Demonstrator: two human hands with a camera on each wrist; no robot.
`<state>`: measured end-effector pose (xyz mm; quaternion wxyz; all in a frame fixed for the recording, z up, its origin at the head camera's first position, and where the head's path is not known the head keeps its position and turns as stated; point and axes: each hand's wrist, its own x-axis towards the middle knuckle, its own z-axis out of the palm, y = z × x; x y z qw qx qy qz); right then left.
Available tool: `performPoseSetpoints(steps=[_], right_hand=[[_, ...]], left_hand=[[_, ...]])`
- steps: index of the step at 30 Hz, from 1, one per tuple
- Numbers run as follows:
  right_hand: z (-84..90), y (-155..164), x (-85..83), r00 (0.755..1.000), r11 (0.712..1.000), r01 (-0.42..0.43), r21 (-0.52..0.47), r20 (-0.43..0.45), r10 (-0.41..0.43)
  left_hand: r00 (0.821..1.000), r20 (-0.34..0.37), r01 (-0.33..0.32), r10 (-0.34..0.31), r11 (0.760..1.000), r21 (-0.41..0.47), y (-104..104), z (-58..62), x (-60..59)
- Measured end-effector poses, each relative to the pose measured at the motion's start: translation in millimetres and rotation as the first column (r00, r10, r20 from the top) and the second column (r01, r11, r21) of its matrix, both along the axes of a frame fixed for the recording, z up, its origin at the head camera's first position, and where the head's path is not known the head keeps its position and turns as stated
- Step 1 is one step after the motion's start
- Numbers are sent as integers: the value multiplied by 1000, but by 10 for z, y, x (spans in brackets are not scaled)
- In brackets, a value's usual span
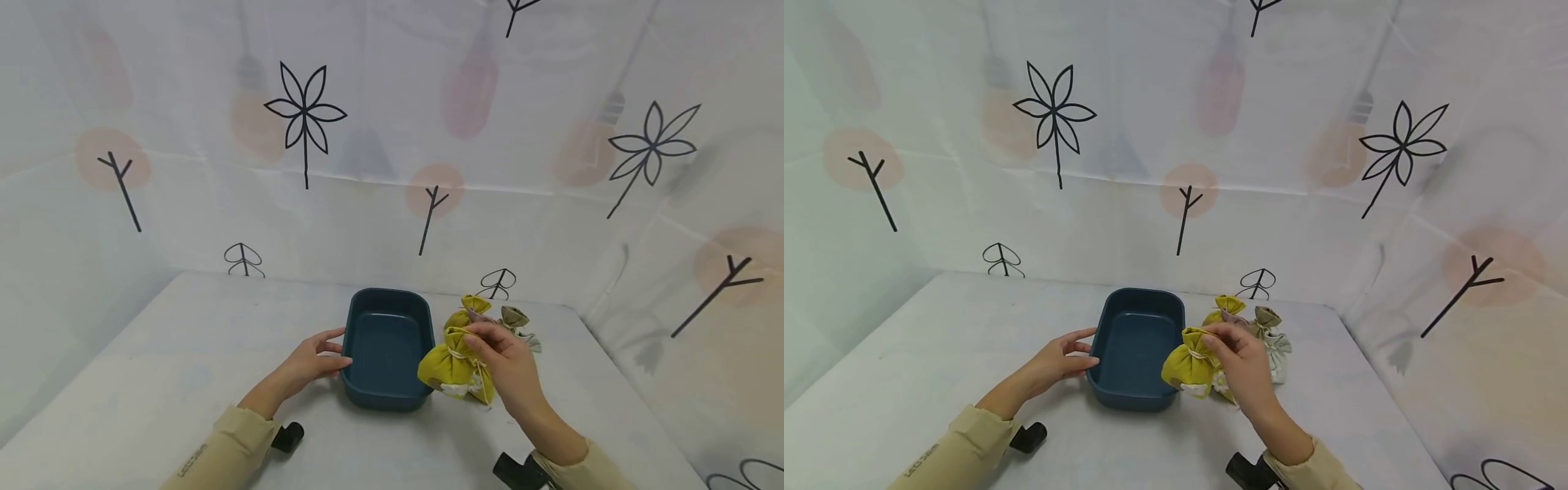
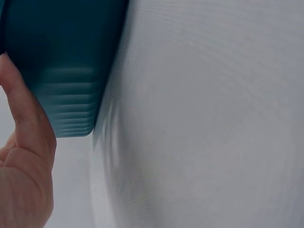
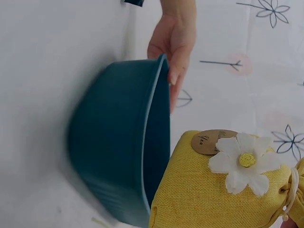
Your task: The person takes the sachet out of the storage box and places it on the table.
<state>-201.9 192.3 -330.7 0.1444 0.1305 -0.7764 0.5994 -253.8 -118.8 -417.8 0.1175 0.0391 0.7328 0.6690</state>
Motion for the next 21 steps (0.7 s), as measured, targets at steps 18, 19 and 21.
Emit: performPoseSetpoints(steps=[18, 19, 21], right_hand=[[-137, 385, 59, 992, 990, 126, 69, -35, -124], [-151, 404, 60, 991, 989, 131, 75, -41, -128], [-177, 443, 63, 989, 986, 144, 89, -55, -139]], left_hand=[[1000, -2, -11, 11, 1000, -15, -9, 2, 11], [1000, 0, -11, 11, 1000, -14, -8, 1, 9], [1000, 1, -10, 10, 1000, -13, -7, 0, 5]])
